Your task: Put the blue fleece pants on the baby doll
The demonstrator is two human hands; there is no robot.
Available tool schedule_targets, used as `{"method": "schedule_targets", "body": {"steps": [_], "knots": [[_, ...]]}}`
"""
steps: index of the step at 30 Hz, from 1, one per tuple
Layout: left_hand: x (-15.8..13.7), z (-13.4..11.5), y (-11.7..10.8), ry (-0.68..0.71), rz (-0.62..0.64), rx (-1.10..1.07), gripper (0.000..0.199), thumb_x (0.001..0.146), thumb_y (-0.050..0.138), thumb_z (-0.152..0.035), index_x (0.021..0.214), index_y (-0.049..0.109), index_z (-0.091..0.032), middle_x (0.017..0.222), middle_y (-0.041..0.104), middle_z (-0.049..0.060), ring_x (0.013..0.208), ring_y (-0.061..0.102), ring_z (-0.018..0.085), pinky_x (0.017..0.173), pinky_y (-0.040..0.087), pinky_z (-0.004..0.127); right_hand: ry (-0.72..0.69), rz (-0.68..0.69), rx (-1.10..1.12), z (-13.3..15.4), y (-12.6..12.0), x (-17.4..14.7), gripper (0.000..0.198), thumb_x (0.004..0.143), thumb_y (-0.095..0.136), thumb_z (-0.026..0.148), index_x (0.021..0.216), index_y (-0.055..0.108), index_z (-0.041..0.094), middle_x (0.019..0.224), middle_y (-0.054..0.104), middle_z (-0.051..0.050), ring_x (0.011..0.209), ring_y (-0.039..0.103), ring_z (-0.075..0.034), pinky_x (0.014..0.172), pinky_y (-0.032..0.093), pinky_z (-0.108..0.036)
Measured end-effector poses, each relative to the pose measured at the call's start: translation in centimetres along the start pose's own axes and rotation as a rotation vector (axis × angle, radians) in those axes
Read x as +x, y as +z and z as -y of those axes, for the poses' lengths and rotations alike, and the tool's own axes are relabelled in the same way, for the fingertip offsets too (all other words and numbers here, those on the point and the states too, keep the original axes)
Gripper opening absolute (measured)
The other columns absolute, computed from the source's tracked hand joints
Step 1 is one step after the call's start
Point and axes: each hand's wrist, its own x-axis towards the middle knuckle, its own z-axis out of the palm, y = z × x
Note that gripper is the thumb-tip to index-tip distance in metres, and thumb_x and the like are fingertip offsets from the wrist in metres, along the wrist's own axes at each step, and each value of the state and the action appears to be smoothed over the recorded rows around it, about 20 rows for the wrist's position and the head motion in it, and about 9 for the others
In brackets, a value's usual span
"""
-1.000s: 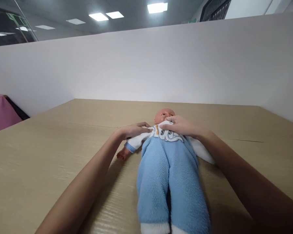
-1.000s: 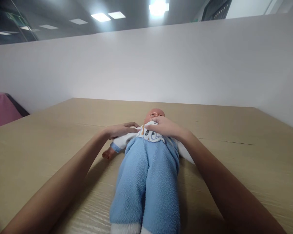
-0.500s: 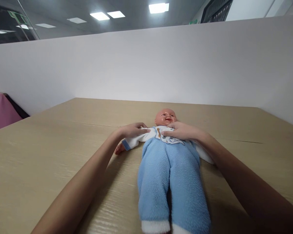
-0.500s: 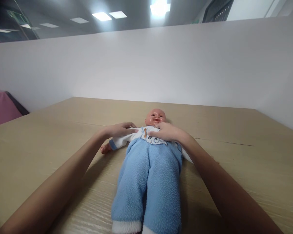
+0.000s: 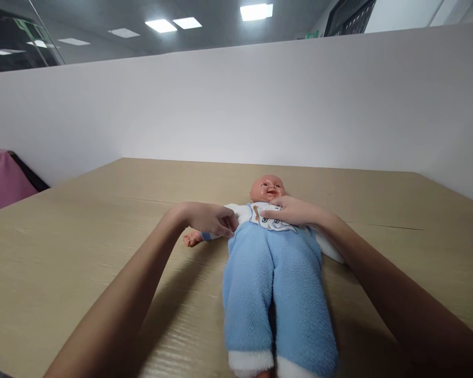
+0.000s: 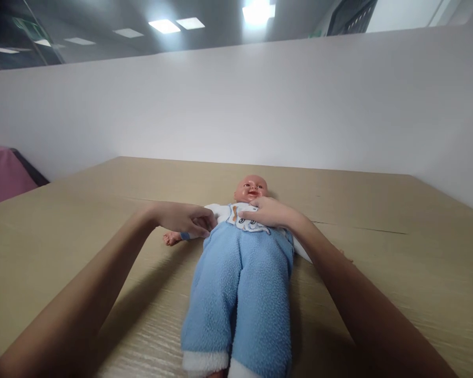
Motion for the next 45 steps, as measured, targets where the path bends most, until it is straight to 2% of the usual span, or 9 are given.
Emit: {"method": "schedule_targets", "body": {"steps": [8, 15, 20, 23, 27, 30, 35, 40, 45], "knots": [[0.3, 0.2, 0.0, 0.118, 0.078, -0.026, 0.033, 0.083, 0.083, -0.048, 0.097, 0.067, -0.023, 0.095, 0.075, 0.002, 0.093, 0.068, 0.024, 0.079, 0.049, 0.031, 0.008, 0.035, -0.028, 0.3, -0.1, -0.1, 0.05, 0.085, 0.075, 0.071, 0.089, 0.082, 0.022, 0.09, 0.08, -0.008, 0.086, 0.069, -0.029, 0.075, 0.048, -0.034], [0.8, 0.1, 0.4, 0.16, 0.013, -0.029, 0.023, 0.087, 0.07, -0.032, 0.091, 0.049, -0.024, 0.082, 0.049, -0.003, 0.078, 0.048, 0.018, 0.071, 0.037, 0.03, 0.001, 0.046, -0.06, 0.2, -0.1, 0.0, 0.059, 0.087, 0.068, 0.079, 0.095, 0.082, 0.022, 0.095, 0.081, -0.008, 0.089, 0.07, -0.029, 0.074, 0.047, -0.035], [1.7, 1.1, 0.6, 0.103, -0.019, -0.02, 0.02, 0.08, 0.06, -0.02, 0.096, 0.05, -0.025, 0.081, 0.052, -0.004, 0.076, 0.053, 0.018, 0.068, 0.039, 0.029, 0.033, 0.084, -0.122, 0.6, -0.2, -0.2, 0.063, 0.092, 0.059, 0.08, 0.091, 0.077, 0.02, 0.098, 0.08, -0.008, 0.094, 0.071, -0.029, 0.073, 0.045, -0.035], [1.8, 1.3, 0.6, 0.08, 0.002, 0.044, 0.028, 0.077, 0.065, -0.019, 0.103, 0.055, -0.023, 0.086, 0.058, -0.003, 0.078, 0.055, 0.017, 0.068, 0.041, 0.028, 0.038, 0.096, -0.136, 0.9, -0.3, -0.4, 0.064, 0.093, 0.057, 0.081, 0.089, 0.074, 0.02, 0.097, 0.079, -0.007, 0.093, 0.07, -0.028, 0.071, 0.044, -0.034], [1.3, 1.2, 0.4, 0.113, 0.101, 0.042, 0.028, 0.08, 0.075, -0.025, 0.104, 0.062, -0.021, 0.097, 0.069, 0.001, 0.09, 0.064, 0.02, 0.076, 0.047, 0.029, 0.033, 0.09, -0.156, 1.0, -0.4, -0.4, 0.062, 0.093, 0.057, 0.08, 0.088, 0.072, 0.02, 0.098, 0.079, -0.007, 0.093, 0.07, -0.028, 0.073, 0.045, -0.033], [0.9, 1.1, 0.2, 0.153, 0.148, -0.045, 0.027, 0.083, 0.082, -0.035, 0.098, 0.064, -0.021, 0.094, 0.071, 0.001, 0.088, 0.065, 0.02, 0.076, 0.047, 0.029, 0.024, 0.101, -0.136, 0.8, -0.5, -0.3, 0.06, 0.094, 0.058, 0.079, 0.099, 0.076, 0.021, 0.109, 0.08, -0.007, 0.101, 0.071, -0.029, 0.078, 0.047, -0.033], [0.7, 1.1, 0.0, 0.234, 0.127, -0.126, 0.027, 0.088, 0.081, -0.038, 0.086, 0.06, -0.021, 0.079, 0.061, -0.001, 0.073, 0.054, 0.016, 0.065, 0.039, 0.027, 0.039, 0.09, -0.133, 0.7, -0.3, -0.3, 0.062, 0.091, 0.059, 0.08, 0.094, 0.076, 0.021, 0.105, 0.081, -0.008, 0.098, 0.07, -0.03, 0.076, 0.046, -0.033], [0.9, 0.5, 0.4, 0.166, 0.051, -0.088, 0.03, 0.083, 0.079, -0.029, 0.084, 0.049, -0.023, 0.064, 0.051, -0.006, 0.054, 0.043, 0.012, 0.052, 0.03, 0.027, 0.039, 0.091, -0.132, 1.4, -0.3, -0.6, 0.055, 0.093, 0.06, 0.074, 0.089, 0.074, 0.02, 0.094, 0.077, -0.007, 0.089, 0.068, -0.027, 0.07, 0.043, -0.033], [1.2, 0.5, 0.9, 0.154, 0.01, -0.089, 0.025, 0.079, 0.072, -0.02, 0.086, 0.048, -0.024, 0.063, 0.049, -0.008, 0.048, 0.04, 0.01, 0.048, 0.028, 0.026, 0.089, 0.081, -0.116, 1.8, -0.4, -0.7, 0.056, 0.091, 0.062, 0.074, 0.088, 0.074, 0.02, 0.099, 0.078, -0.009, 0.092, 0.068, -0.028, 0.073, 0.045, -0.033]]}}
